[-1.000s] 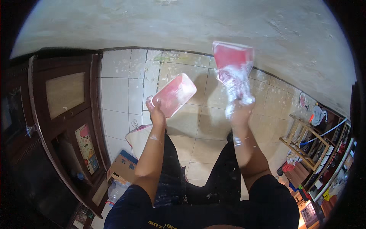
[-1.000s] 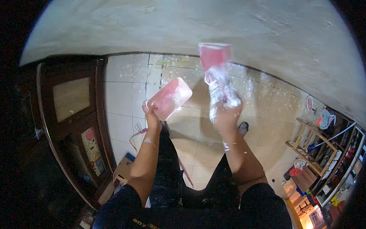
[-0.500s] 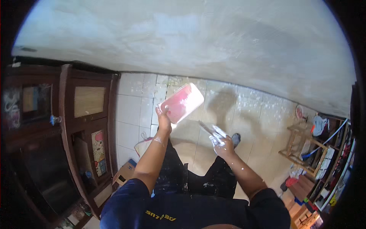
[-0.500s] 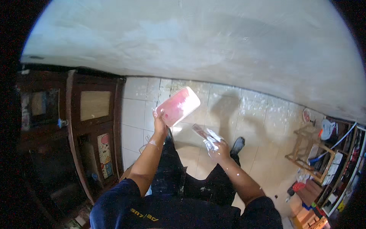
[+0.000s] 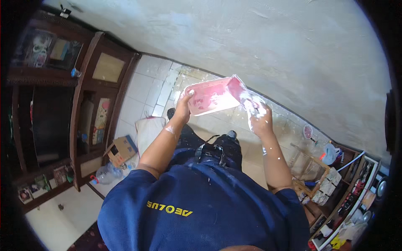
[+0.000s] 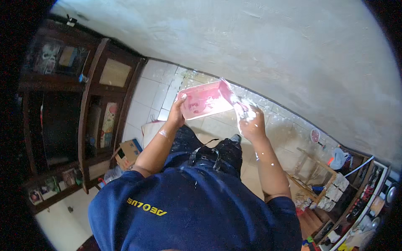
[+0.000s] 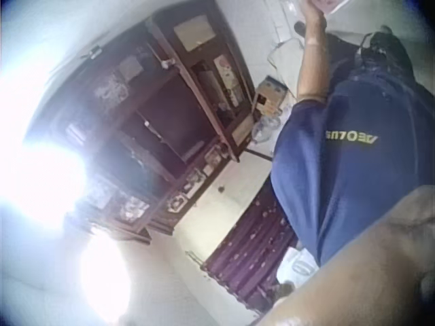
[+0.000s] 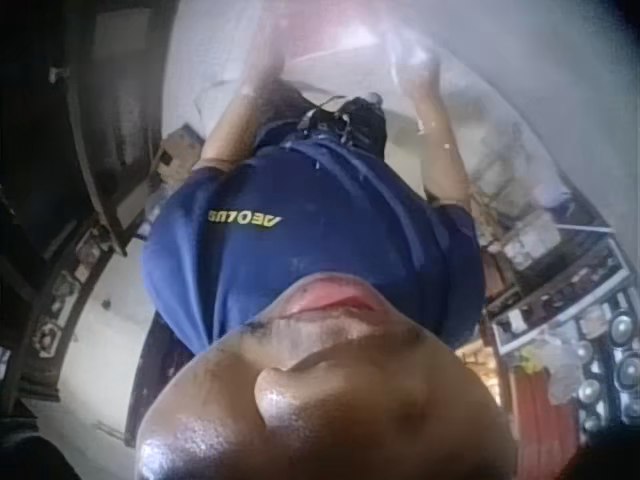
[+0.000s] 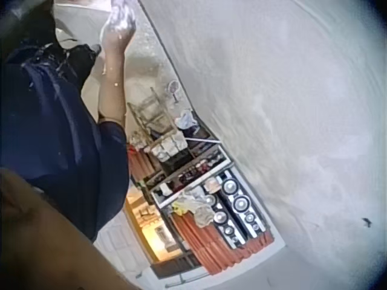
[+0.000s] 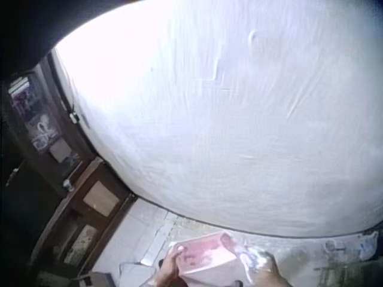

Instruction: The person applies and smooths plaster onto a wall using a putty knife.

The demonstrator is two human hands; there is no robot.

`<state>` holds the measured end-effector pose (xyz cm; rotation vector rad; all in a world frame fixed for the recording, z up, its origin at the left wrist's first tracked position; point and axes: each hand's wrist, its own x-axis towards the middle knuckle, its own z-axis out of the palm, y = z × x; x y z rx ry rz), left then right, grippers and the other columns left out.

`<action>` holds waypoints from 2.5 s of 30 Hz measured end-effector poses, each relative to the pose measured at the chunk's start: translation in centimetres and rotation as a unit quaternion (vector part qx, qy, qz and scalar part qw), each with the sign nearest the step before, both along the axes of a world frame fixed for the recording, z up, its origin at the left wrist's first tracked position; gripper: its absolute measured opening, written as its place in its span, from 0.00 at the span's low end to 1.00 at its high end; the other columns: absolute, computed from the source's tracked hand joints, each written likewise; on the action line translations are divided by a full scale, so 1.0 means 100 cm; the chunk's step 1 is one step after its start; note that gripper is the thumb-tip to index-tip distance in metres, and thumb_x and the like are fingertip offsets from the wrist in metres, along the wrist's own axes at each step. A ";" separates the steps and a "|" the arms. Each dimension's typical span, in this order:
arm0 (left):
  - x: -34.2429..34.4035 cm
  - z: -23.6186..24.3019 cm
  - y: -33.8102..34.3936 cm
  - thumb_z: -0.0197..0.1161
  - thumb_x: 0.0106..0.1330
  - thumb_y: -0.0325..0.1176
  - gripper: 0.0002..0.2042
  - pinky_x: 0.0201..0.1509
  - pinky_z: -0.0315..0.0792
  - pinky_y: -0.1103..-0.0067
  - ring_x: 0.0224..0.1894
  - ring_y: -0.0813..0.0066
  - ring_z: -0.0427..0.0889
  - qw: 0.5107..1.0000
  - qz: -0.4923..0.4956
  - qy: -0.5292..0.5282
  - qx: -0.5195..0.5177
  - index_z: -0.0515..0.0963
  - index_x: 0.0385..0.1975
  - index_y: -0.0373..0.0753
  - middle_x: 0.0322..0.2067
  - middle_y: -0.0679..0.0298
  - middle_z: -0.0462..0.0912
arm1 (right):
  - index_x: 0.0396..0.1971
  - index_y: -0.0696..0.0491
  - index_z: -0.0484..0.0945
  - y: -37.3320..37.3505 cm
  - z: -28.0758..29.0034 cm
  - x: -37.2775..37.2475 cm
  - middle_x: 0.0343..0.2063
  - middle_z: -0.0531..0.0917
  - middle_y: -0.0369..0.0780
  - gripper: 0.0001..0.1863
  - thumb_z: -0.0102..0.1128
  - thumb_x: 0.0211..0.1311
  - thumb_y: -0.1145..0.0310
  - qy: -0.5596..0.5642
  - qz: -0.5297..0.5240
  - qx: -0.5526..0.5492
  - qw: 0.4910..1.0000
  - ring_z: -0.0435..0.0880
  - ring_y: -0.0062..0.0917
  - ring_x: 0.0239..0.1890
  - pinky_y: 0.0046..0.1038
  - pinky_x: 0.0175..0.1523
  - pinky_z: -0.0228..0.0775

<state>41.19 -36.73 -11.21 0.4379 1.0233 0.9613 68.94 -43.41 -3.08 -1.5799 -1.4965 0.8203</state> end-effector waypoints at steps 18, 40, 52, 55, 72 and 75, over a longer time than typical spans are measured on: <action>-0.117 0.030 0.011 0.52 0.61 0.33 0.16 0.50 0.67 0.78 0.44 0.74 0.74 0.995 0.038 -0.028 0.084 0.69 0.47 0.35 0.41 0.62 0.75 | 0.33 0.50 0.79 0.089 0.049 -0.214 0.27 0.79 0.44 0.13 0.56 0.43 0.70 -0.403 0.346 0.061 0.845 0.79 0.35 0.31 0.37 0.35 0.71; -0.305 -0.016 0.152 0.47 0.63 0.33 0.15 0.41 0.74 0.74 0.40 0.68 0.76 0.977 0.213 0.001 -0.014 0.65 0.50 0.42 0.41 0.61 0.73 | 0.49 0.63 0.66 0.324 -0.132 -0.272 0.48 0.74 0.46 0.17 0.38 0.64 0.72 0.693 -0.208 -0.164 0.671 0.75 0.37 0.47 0.36 0.56 0.69; -0.277 -0.022 0.164 0.52 0.62 0.36 0.20 0.43 0.73 0.75 0.44 0.69 0.75 0.966 0.259 0.013 -0.010 0.61 0.53 0.41 0.46 0.60 0.70 | 0.49 0.59 0.66 0.314 0.024 -0.294 0.44 0.75 0.44 0.17 0.49 0.61 0.69 0.506 -0.084 -0.151 0.845 0.77 0.34 0.44 0.37 0.48 0.70; -0.266 -0.013 0.176 0.54 0.62 0.37 0.22 0.44 0.72 0.77 0.46 0.70 0.73 0.970 0.241 0.038 0.002 0.60 0.54 0.41 0.47 0.61 0.70 | 0.45 0.59 0.69 0.309 0.007 -0.288 0.34 0.80 0.45 0.19 0.59 0.53 0.71 0.041 0.027 0.020 0.999 0.80 0.34 0.37 0.32 0.42 0.71; -0.250 0.009 0.187 0.54 0.60 0.32 0.14 0.45 0.71 0.79 0.40 0.75 0.76 0.974 0.215 -0.036 0.055 0.71 0.45 0.37 0.39 0.64 0.76 | 0.34 0.51 0.78 0.324 0.025 -0.359 0.29 0.79 0.45 0.14 0.59 0.42 0.68 -0.280 0.458 0.214 0.816 0.79 0.36 0.34 0.36 0.38 0.71; -0.257 0.012 0.189 0.53 0.60 0.31 0.14 0.49 0.68 0.79 0.44 0.74 0.74 0.974 0.212 -0.062 0.048 0.71 0.45 0.35 0.40 0.64 0.76 | 0.33 0.50 0.78 0.315 0.019 -0.362 0.24 0.79 0.43 0.13 0.57 0.43 0.69 -0.306 0.508 0.171 0.787 0.79 0.34 0.27 0.34 0.31 0.71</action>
